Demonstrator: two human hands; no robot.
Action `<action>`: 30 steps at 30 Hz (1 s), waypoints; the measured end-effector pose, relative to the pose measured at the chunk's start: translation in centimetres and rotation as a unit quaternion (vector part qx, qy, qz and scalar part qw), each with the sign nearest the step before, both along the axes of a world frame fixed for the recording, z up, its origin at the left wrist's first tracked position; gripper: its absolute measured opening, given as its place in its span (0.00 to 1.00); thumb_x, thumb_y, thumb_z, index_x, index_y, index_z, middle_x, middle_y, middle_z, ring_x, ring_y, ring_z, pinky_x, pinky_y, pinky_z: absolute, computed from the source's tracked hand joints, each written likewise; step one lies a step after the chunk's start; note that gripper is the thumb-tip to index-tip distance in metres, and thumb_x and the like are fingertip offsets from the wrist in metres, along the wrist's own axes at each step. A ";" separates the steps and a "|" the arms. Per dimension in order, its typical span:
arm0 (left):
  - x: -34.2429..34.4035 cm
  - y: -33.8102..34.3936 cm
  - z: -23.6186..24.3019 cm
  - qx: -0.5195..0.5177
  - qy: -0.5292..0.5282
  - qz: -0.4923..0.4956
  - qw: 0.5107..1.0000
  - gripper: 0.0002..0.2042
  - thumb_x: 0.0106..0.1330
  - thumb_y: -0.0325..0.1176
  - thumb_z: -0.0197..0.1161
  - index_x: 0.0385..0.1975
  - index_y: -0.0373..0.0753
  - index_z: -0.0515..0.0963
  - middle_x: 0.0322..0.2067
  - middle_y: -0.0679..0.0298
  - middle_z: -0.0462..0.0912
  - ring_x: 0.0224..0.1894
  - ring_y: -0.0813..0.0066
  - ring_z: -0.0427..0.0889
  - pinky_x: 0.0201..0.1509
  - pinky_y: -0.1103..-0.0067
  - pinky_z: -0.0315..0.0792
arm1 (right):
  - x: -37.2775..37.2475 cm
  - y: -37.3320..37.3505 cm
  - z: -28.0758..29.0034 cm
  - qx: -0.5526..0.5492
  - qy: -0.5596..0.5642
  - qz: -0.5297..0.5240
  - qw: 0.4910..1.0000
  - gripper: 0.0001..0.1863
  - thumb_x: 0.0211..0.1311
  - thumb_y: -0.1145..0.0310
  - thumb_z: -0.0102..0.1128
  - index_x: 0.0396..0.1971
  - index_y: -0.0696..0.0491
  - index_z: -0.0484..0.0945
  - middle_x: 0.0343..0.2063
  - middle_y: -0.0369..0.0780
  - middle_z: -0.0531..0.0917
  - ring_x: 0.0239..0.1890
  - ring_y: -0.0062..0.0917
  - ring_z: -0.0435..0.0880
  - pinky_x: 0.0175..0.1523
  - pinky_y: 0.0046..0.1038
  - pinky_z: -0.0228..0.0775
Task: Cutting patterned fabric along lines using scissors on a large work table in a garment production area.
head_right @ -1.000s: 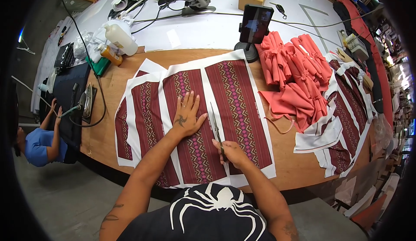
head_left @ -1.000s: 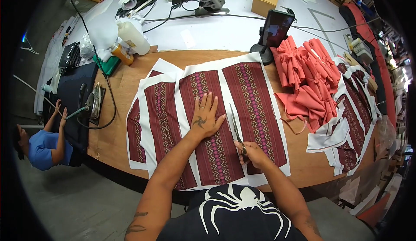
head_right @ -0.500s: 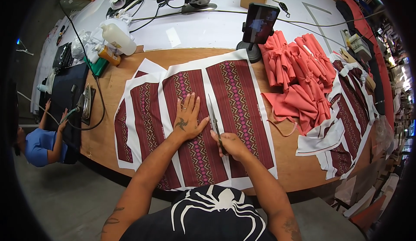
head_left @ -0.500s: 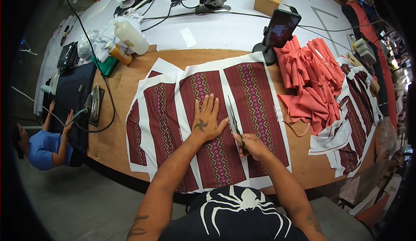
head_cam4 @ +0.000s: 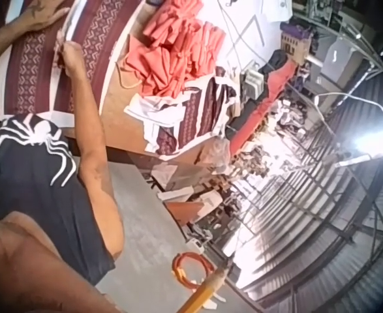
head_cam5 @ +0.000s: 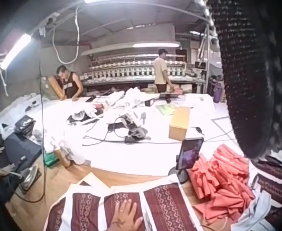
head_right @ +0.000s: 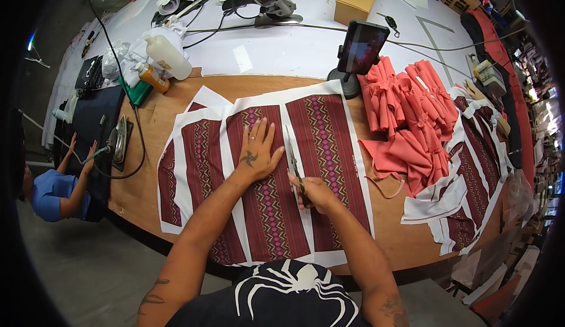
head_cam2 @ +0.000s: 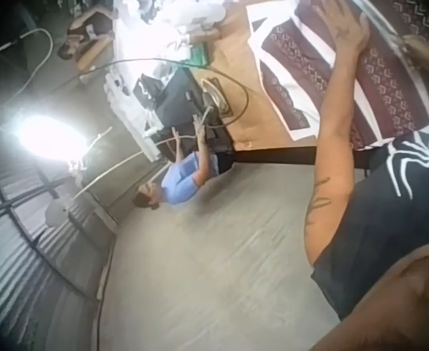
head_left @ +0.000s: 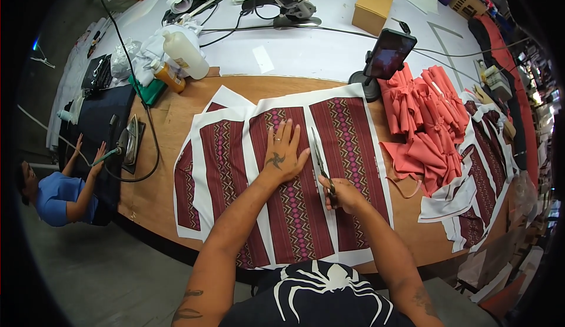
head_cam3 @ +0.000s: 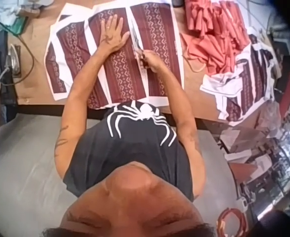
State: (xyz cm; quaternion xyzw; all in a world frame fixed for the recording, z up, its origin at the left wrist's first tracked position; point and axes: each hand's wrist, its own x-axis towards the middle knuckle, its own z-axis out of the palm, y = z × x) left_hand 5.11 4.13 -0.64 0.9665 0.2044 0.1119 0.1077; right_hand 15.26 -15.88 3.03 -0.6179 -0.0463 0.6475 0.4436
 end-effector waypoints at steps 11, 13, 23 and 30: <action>1.1 2.5 -0.8 -0.001 0.050 0.023 0.998 0.38 0.69 0.57 0.50 0.71 0.34 0.56 0.72 0.44 0.51 0.76 0.48 0.44 0.75 0.47 0.32 | 0.6 1.1 -0.7 0.020 -0.027 0.026 0.999 0.26 0.58 0.38 0.65 0.21 0.47 0.71 0.15 0.33 0.77 0.15 0.18 0.77 0.19 0.18 0.61; 0.9 2.6 -0.8 -0.004 0.049 0.025 0.998 0.39 0.69 0.57 0.50 0.71 0.34 0.56 0.72 0.44 0.50 0.76 0.49 0.44 0.75 0.47 0.32 | 0.7 1.3 -0.4 0.026 -0.030 0.036 0.999 0.26 0.58 0.38 0.65 0.21 0.47 0.72 0.15 0.33 0.77 0.15 0.18 0.78 0.19 0.17 0.61; 1.2 2.7 -1.0 -0.015 0.046 0.026 0.998 0.39 0.68 0.57 0.51 0.71 0.33 0.56 0.72 0.44 0.50 0.76 0.49 0.44 0.75 0.47 0.32 | 2.4 4.2 -1.0 0.018 -0.024 0.013 0.999 0.28 0.58 0.37 0.64 0.22 0.48 0.70 0.15 0.33 0.76 0.15 0.18 0.78 0.19 0.17 0.61; 0.9 2.6 -0.8 0.000 0.047 0.027 0.999 0.40 0.68 0.58 0.51 0.71 0.34 0.56 0.72 0.45 0.51 0.76 0.50 0.44 0.75 0.47 0.32 | 2.9 4.9 -0.2 0.008 -0.016 0.020 1.000 0.28 0.59 0.37 0.64 0.22 0.48 0.70 0.15 0.33 0.76 0.15 0.18 0.77 0.19 0.18 0.60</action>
